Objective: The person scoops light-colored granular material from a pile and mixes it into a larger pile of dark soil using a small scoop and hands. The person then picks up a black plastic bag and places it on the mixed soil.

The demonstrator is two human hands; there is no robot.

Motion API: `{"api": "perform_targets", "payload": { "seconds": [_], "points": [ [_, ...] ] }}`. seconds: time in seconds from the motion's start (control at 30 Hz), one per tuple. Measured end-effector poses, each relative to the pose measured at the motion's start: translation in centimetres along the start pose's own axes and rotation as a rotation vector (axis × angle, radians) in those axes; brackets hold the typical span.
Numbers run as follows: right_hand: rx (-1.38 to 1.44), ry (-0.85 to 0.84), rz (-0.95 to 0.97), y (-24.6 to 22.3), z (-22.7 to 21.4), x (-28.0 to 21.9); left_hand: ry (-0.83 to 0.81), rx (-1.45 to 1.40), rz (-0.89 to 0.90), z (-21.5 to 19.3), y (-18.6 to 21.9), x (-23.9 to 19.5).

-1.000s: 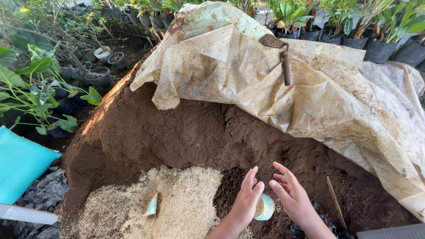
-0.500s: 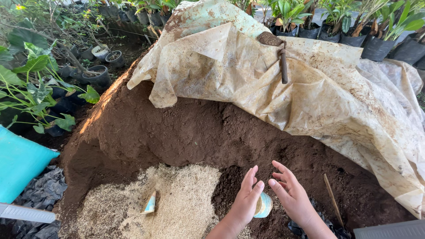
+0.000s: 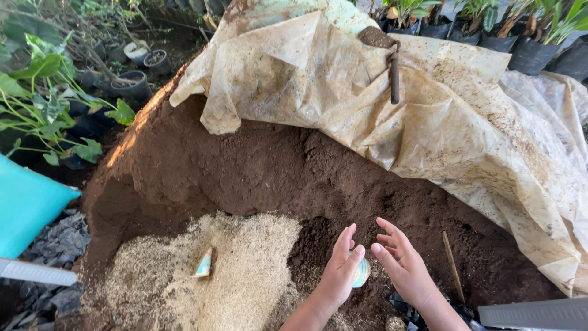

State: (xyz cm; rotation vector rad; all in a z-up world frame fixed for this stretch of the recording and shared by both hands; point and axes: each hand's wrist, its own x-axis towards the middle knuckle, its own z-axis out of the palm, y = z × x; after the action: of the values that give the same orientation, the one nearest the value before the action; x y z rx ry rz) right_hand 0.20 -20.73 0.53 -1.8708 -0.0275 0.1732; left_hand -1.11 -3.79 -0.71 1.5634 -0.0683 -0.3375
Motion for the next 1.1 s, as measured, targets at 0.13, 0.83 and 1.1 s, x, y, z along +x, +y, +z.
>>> {"api": "perform_targets", "payload": {
  "seconds": [0.13, 0.83, 1.1],
  "points": [
    [0.01, -0.031, 0.037, 1.4, -0.8, 0.5, 0.025, -0.039, -0.026, 1.0, -0.8, 0.3],
    [0.06, 0.074, 0.143, 2.2, 2.9, 2.0, -0.049, -0.143, -0.099, -4.5, -3.2, 2.9],
    [0.267, 0.157, 0.256, 8.3, 7.5, 3.6, -0.121, -0.216, -0.228, -7.6, -8.0, 5.3]
  ]
}}
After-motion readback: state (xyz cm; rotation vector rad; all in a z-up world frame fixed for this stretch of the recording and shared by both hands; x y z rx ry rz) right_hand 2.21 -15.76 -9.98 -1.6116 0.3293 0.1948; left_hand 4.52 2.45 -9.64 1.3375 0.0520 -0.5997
